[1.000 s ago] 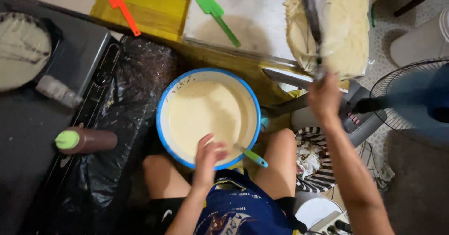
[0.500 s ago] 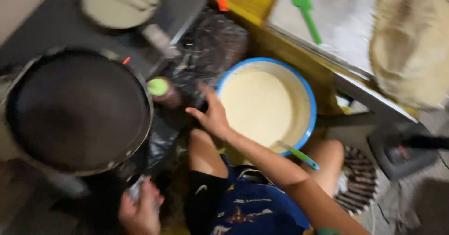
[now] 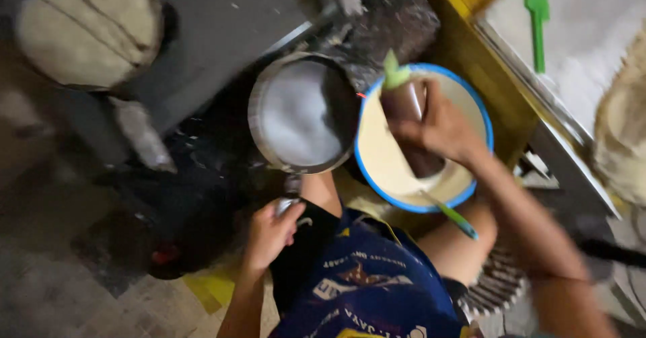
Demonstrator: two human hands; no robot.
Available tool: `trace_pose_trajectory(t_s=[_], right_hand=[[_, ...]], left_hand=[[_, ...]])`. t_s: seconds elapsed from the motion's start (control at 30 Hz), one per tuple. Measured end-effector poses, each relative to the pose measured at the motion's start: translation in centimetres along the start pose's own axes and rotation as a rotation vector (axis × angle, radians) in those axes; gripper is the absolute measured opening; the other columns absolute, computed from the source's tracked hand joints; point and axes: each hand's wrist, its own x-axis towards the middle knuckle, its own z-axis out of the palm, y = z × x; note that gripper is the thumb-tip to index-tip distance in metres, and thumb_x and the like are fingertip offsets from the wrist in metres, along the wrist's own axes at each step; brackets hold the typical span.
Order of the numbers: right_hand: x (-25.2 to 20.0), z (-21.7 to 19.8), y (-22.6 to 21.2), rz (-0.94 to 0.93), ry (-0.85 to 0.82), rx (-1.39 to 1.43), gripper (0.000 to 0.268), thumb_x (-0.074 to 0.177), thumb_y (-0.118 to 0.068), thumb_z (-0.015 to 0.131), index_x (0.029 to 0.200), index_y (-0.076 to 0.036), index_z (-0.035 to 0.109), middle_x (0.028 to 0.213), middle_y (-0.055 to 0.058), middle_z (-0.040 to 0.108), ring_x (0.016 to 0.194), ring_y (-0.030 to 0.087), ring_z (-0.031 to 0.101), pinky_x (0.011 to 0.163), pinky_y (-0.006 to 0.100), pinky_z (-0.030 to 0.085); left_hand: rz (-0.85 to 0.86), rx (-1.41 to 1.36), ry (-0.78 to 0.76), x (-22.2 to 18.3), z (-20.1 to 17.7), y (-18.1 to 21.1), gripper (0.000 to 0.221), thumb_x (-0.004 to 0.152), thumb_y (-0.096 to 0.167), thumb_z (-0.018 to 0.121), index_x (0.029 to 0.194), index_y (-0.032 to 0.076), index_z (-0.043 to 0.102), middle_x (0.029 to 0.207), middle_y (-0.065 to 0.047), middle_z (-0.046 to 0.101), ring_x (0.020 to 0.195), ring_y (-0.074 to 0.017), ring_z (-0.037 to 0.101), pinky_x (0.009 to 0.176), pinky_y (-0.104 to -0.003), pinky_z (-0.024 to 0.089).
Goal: Cooking thin crepes or wrappers by dipping a pan into batter and heating it on a stove
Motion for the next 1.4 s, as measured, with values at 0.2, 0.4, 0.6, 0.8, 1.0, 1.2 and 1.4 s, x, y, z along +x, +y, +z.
trace_pose_trajectory(t_s=[0.2, 0.4, 0.6, 0.8, 1.0, 1.2, 1.4], right_hand=[[-9.0, -0.7, 3.4, 0.141, -0.265, -0.953, 0.065, 0.063, -0.076, 0.062, 0.101, -0.027, 0.080, 0.089, 0.002, 0.081, 0.093, 0.025, 0.079, 0.078, 0.041, 0.058], [-14.6, -1.7, 0.8, 0.340, -0.173, -0.860, 0.041, 0.098, -0.042, 0.049, 0.120, -0.016, 0.072, 0.089, 0.016, 0.081, 0.096, 0.039, 0.078, 0.088, 0.043, 0.055], [-13.0, -1.7, 12.8, 0.345, -0.144, -0.780, 0.067, 0.074, -0.051, 0.061, 0.137, -0.027, 0.057, 0.083, 0.013, 0.079, 0.090, 0.039, 0.079, 0.075, 0.049, 0.059], [-13.3, -2.7, 7.0, 0.439, -0.109, -0.817, 0.056, 0.079, -0.059, 0.058, 0.123, -0.028, 0.070, 0.088, 0.008, 0.082, 0.092, 0.031, 0.081, 0.081, 0.043, 0.063], [-0.2, 0.5, 7.1, 0.259, 0.483, 0.240, 0.093, 0.074, -0.069, 0.075, 0.151, -0.027, 0.041, 0.119, 0.015, 0.072, 0.102, 0.034, 0.070, 0.081, 0.047, 0.054], [12.2, 14.4, -8.9, -0.379, 0.347, 0.517, 0.091, 0.065, -0.047, 0.091, 0.138, -0.017, 0.047, 0.127, 0.007, 0.066, 0.116, 0.027, 0.067, 0.098, 0.037, 0.051], [12.7, 18.1, -6.0, -0.559, 0.371, 0.525, 0.134, 0.060, -0.049, 0.098, 0.161, -0.004, 0.023, 0.167, 0.021, 0.030, 0.155, 0.035, 0.031, 0.128, 0.045, 0.025]], left_hand=[[-0.065, 0.267, -0.488, 3.7, 11.8, -4.5, 0.042, 0.085, 0.050, 0.079, 0.078, 0.009, 0.072, 0.052, -0.007, 0.065, 0.038, -0.0175, 0.062, 0.040, -0.028, 0.051], [-0.038, 0.316, -0.664, 2.2, 16.7, -4.5, 0.043, 0.083, 0.051, 0.079, 0.077, 0.009, 0.070, 0.051, -0.007, 0.064, 0.036, -0.0154, 0.061, 0.037, -0.026, 0.050], [-0.075, 0.319, -0.659, 2.4, 16.8, -3.7, 0.039, 0.083, 0.048, 0.075, 0.073, 0.011, 0.068, 0.048, -0.006, 0.061, 0.035, -0.0144, 0.058, 0.035, -0.026, 0.048], [-0.069, 0.082, -0.598, 2.5, 13.8, -2.1, 0.037, 0.087, 0.039, 0.078, 0.075, 0.005, 0.068, 0.046, -0.009, 0.058, 0.033, -0.0155, 0.056, 0.034, -0.026, 0.046], [0.096, -0.017, -0.177, 1.1, 4.1, 0.4, 0.030, 0.092, 0.022, 0.073, 0.068, 0.011, 0.058, 0.051, -0.003, 0.057, 0.041, -0.0140, 0.050, 0.042, -0.030, 0.040], [0.197, -0.230, 0.504, -1.8, -3.0, -2.2, 0.016, 0.089, 0.008, 0.074, 0.079, -0.002, 0.066, 0.055, -0.014, 0.060, 0.039, -0.0211, 0.051, 0.046, -0.037, 0.048], [0.293, -0.141, 0.436, -3.6, -1.5, -3.6, 0.014, 0.078, 0.012, 0.083, 0.086, 0.003, 0.076, 0.071, -0.009, 0.075, 0.042, -0.0150, 0.062, 0.042, -0.028, 0.052]])
